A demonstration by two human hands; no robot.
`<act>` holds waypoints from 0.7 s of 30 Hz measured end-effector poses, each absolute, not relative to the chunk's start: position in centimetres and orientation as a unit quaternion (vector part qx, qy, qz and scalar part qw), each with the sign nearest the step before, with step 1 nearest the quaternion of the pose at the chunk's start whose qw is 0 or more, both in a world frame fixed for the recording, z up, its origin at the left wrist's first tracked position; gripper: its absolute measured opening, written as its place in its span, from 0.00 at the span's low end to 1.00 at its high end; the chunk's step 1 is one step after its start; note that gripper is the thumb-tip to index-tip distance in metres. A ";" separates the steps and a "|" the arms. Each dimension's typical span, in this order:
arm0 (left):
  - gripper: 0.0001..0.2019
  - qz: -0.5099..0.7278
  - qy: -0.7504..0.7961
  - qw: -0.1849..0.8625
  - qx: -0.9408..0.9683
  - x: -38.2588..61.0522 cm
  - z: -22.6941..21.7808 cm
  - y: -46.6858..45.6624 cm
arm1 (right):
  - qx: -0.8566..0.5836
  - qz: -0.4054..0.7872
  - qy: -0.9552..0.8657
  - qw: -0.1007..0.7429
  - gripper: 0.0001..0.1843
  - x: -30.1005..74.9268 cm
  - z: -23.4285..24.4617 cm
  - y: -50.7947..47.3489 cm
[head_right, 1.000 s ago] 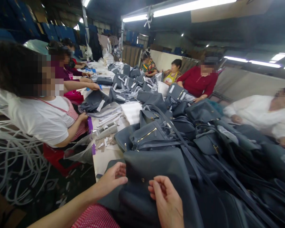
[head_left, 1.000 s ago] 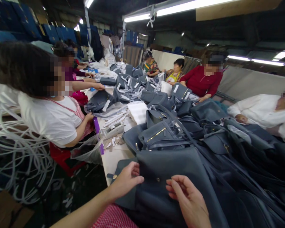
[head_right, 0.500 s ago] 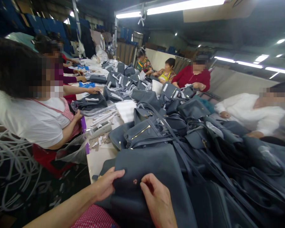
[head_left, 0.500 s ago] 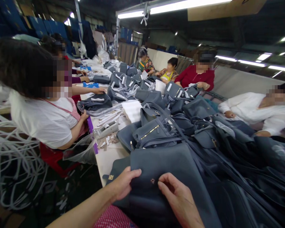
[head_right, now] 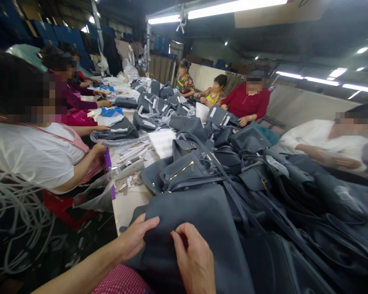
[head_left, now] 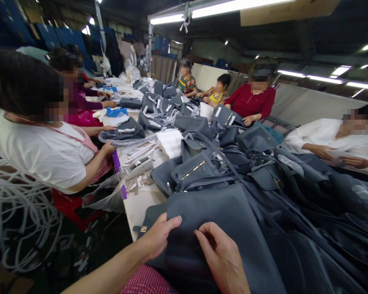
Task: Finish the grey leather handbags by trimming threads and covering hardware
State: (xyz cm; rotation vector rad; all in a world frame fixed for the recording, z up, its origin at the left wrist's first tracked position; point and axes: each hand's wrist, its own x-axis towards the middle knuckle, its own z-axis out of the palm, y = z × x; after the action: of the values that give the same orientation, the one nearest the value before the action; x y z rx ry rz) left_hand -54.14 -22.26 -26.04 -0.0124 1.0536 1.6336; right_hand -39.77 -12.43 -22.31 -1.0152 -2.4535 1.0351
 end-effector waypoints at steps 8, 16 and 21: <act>0.24 0.699 0.439 0.565 0.021 -54.1 -25.9 -22.5 | -0.312 0.288 -0.886 0.186 0.13 -39.8 -22.7 -12.4; 0.25 0.693 0.440 0.570 0.012 -54.7 -26.2 -22.2 | -0.208 0.194 -0.932 0.225 0.15 -41.5 -23.7 -16.3; 0.25 0.695 0.395 0.600 0.010 -56.1 -26.5 -22.2 | -0.072 0.255 -0.959 0.105 0.19 -42.2 -24.8 -19.1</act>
State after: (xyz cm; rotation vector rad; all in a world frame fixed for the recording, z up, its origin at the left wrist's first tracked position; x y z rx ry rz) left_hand -56.08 -22.15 -26.52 0.0240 0.9166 1.6123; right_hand -42.16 -19.11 -24.76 -0.2118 -2.8258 0.7506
